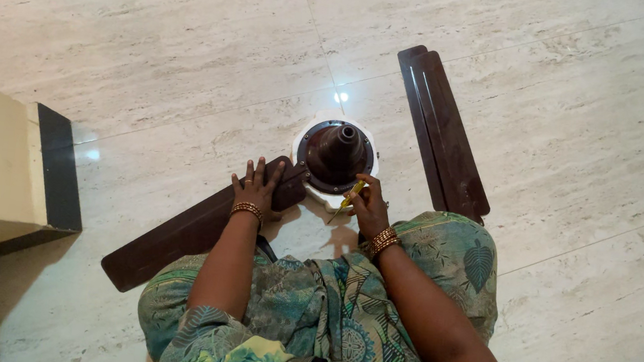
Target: The person sits on the floor and attaches fan blades to the motor housing using a screwdriver. They secure each blade with screws, then rotate the fan to check alignment.
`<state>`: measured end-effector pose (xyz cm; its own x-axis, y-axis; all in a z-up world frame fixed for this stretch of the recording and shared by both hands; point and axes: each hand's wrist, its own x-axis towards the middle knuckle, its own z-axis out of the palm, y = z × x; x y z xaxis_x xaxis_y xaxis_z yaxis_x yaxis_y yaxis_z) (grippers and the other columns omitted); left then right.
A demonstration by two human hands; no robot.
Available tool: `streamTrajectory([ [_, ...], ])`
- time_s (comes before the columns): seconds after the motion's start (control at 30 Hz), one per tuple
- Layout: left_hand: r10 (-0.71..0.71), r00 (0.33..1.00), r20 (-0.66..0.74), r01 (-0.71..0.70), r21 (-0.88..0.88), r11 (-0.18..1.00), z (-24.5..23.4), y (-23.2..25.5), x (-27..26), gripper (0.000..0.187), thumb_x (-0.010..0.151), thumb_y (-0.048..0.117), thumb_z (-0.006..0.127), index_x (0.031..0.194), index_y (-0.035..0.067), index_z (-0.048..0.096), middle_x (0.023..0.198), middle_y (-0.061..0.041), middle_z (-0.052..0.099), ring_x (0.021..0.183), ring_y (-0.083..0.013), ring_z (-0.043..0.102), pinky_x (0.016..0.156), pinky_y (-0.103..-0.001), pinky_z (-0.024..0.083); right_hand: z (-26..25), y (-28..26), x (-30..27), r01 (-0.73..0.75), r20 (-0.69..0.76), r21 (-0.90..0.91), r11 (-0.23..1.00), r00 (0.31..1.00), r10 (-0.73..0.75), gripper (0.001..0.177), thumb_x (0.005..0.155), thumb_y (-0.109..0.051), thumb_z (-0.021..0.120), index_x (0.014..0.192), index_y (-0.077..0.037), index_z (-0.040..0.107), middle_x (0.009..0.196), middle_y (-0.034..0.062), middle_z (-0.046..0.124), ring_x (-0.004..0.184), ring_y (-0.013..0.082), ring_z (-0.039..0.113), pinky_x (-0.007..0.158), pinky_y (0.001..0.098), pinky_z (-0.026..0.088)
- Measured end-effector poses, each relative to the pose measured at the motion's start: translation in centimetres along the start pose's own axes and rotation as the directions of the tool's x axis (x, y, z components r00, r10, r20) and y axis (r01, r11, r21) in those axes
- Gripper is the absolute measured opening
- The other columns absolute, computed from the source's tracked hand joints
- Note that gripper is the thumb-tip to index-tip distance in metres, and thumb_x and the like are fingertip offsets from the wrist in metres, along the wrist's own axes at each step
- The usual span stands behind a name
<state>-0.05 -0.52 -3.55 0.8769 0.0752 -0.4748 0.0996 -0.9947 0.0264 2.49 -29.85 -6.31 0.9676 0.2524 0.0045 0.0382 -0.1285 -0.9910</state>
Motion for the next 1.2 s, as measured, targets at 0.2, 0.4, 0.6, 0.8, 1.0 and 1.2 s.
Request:
streamTrajectory([
  [0.2, 0.015, 1.0, 0.025, -0.015, 0.011, 1.0, -0.4, -0.4, -0.3, 0.144, 0.06, 0.07, 0.087, 0.16, 0.046, -0.014, 0.173, -0.007, -0.017, 0.159, -0.0343, -0.009, 0.12, -0.071, 0.003, 0.2, -0.5, -0.3, 0.015, -0.019, -0.054, 0.998, 1.0, -0.016, 0.044, 0.101, -0.01, 0.058, 0.142, -0.014, 0.042, 0.103, 0.0132, 0.074, 0.089, 0.0176, 0.074, 0.062, 0.0297, 0.062],
  [0.4, 0.025, 1.0, -0.002, -0.025, 0.007, 1.0, -0.7, -0.6, -0.4, 0.142, 0.06, 0.067, 0.088, 0.159, 0.05, -0.011, 0.173, -0.006, -0.011, 0.159, -0.0324, 0.002, 0.122, -0.07, 0.01, 0.3, -0.5, -0.1, 0.003, -0.043, -0.037, 0.999, 0.999, -0.004, 0.041, 0.102, -0.012, 0.057, 0.14, -0.012, 0.042, 0.101, 0.0122, 0.074, 0.089, 0.0167, 0.074, 0.062, 0.0294, 0.063],
  [0.6, 0.019, 1.0, 0.025, -0.02, 0.039, 0.999, -1.6, -0.4, -0.8, 0.143, 0.061, 0.065, 0.089, 0.161, 0.049, -0.012, 0.174, -0.008, -0.006, 0.157, -0.0337, 0.013, 0.118, -0.064, 0.025, 0.7, -0.5, 0.0, 0.096, -0.063, 0.102, 0.99, 0.994, -0.09, 0.041, 0.103, -0.009, 0.055, 0.141, -0.011, 0.04, 0.107, 0.0134, 0.072, 0.094, 0.0176, 0.071, 0.067, 0.0295, 0.063],
  [0.8, 0.059, 0.998, 0.003, -0.059, 0.016, 0.998, -1.9, -0.3, -1.3, 0.139, 0.061, 0.068, 0.087, 0.157, 0.052, -0.013, 0.174, -0.005, -0.01, 0.16, -0.0308, 0.002, 0.119, -0.066, 0.021, 0.8, -1.7, 0.0, 0.116, -0.087, 0.083, 0.99, 0.99, -0.108, 0.04, 0.103, -0.008, 0.054, 0.14, -0.01, 0.041, 0.109, 0.0129, 0.072, 0.098, 0.0178, 0.072, 0.069, 0.0303, 0.065],
  [1.0, 0.174, 0.984, -0.046, -0.172, 0.047, 0.984, -1.5, 0.3, -0.9, 0.133, 0.065, 0.069, 0.084, 0.159, 0.052, -0.007, 0.173, -0.006, -0.011, 0.159, -0.0334, -0.007, 0.121, -0.071, 0.006, 1.1, -2.1, 0.0, 0.123, -0.101, 0.034, 0.992, 0.988, -0.119, 0.04, 0.103, -0.007, 0.055, 0.14, -0.01, 0.042, 0.108, 0.0132, 0.073, 0.096, 0.018, 0.073, 0.068, 0.0303, 0.065],
  [1.2, 0.137, 0.989, -0.05, -0.135, 0.049, 0.99, -1.2, 0.7, -0.6, 0.126, 0.068, 0.074, 0.079, 0.158, 0.049, -0.004, 0.172, -0.007, -0.015, 0.158, -0.0363, -0.011, 0.117, -0.076, 0.005, 1.4, -1.7, 0.2, 0.154, -0.104, 0.015, 0.988, 0.983, -0.151, 0.041, 0.102, -0.005, 0.056, 0.14, -0.009, 0.041, 0.112, 0.0138, 0.071, 0.099, 0.0179, 0.072, 0.071, 0.0304, 0.066],
])
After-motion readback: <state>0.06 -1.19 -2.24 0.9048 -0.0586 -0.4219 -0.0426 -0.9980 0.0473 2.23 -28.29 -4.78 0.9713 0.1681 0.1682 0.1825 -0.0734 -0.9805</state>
